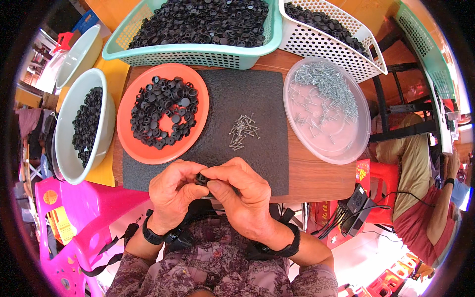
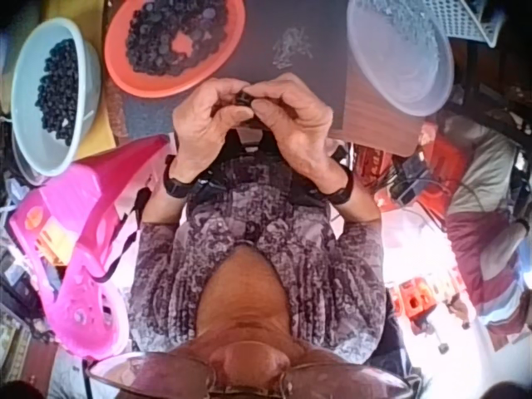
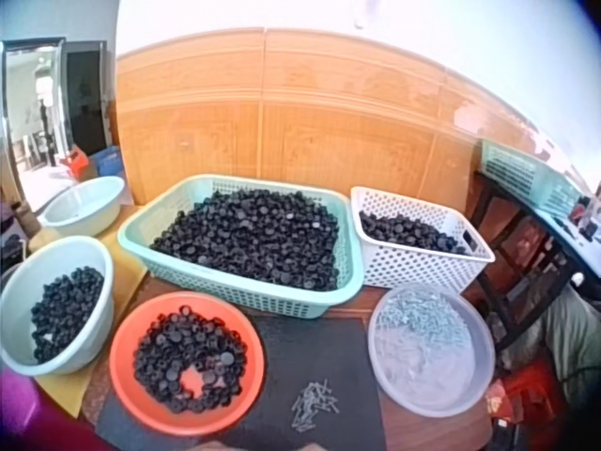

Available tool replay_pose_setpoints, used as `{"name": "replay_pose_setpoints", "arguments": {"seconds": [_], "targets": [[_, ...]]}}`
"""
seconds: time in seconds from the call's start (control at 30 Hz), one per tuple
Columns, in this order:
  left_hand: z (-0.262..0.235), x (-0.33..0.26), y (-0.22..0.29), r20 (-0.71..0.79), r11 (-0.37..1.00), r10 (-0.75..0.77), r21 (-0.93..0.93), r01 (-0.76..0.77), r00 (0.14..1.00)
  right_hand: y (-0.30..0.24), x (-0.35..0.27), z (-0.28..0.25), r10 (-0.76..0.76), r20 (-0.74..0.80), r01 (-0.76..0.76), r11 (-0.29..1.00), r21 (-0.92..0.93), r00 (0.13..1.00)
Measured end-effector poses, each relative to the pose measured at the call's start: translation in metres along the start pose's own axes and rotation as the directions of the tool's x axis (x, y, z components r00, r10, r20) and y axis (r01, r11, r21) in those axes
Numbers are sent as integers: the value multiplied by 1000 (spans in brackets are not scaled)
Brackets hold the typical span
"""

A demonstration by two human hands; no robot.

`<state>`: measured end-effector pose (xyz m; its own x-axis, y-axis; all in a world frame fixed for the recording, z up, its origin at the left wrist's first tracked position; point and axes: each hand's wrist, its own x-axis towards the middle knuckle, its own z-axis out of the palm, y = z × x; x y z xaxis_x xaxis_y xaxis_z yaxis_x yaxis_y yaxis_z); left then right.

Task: The person picks up a black plastic component and a screw, inserts the screw into the component, and then places the assembled piece onto the table, repeating the process.

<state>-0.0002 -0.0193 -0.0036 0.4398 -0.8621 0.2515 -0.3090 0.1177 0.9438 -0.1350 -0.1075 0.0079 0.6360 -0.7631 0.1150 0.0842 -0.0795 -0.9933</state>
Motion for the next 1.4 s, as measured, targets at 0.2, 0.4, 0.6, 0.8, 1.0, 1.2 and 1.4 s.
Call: {"name": "replay_pose_setpoints", "arguments": {"seconds": [0.2, 0.4, 0.6, 0.8, 1.0, 1.2, 1.4], "targets": [[4, 2, -8, -20, 998, 66, -2, -66, 998, -3, 0, -3, 17, 70, -12, 997, -76, 997], [2, 4, -14, 9, 958, 214, 196, -211, 977, 0, -4, -4, 116, 60, -119, 992, 41, 991], [-1, 12, -3, 4, 980, 148, 134, -147, 989, -8, 11, -9, -26, 138, 36, 997, -69, 990], [12, 15, 11, 41, 996, -20, 93, 16, 999, -17, 30, -22, 264, 90, -276, 948, 161, 960], [-37, 10, 9, -130, 994, -28, 99, 41, 991, -53, 115, -106, -116, -212, 87, 986, -143, 970], [-81, 33, 1, -242, 936, -91, 310, 166, 966, -68, 234, -183, -441, -248, 144, 684, -715, 863], [-77, 61, -3, 75, 836, 54, 541, -86, 996, -47, 218, -171, -579, 3, 245, 341, -908, 815]]}}
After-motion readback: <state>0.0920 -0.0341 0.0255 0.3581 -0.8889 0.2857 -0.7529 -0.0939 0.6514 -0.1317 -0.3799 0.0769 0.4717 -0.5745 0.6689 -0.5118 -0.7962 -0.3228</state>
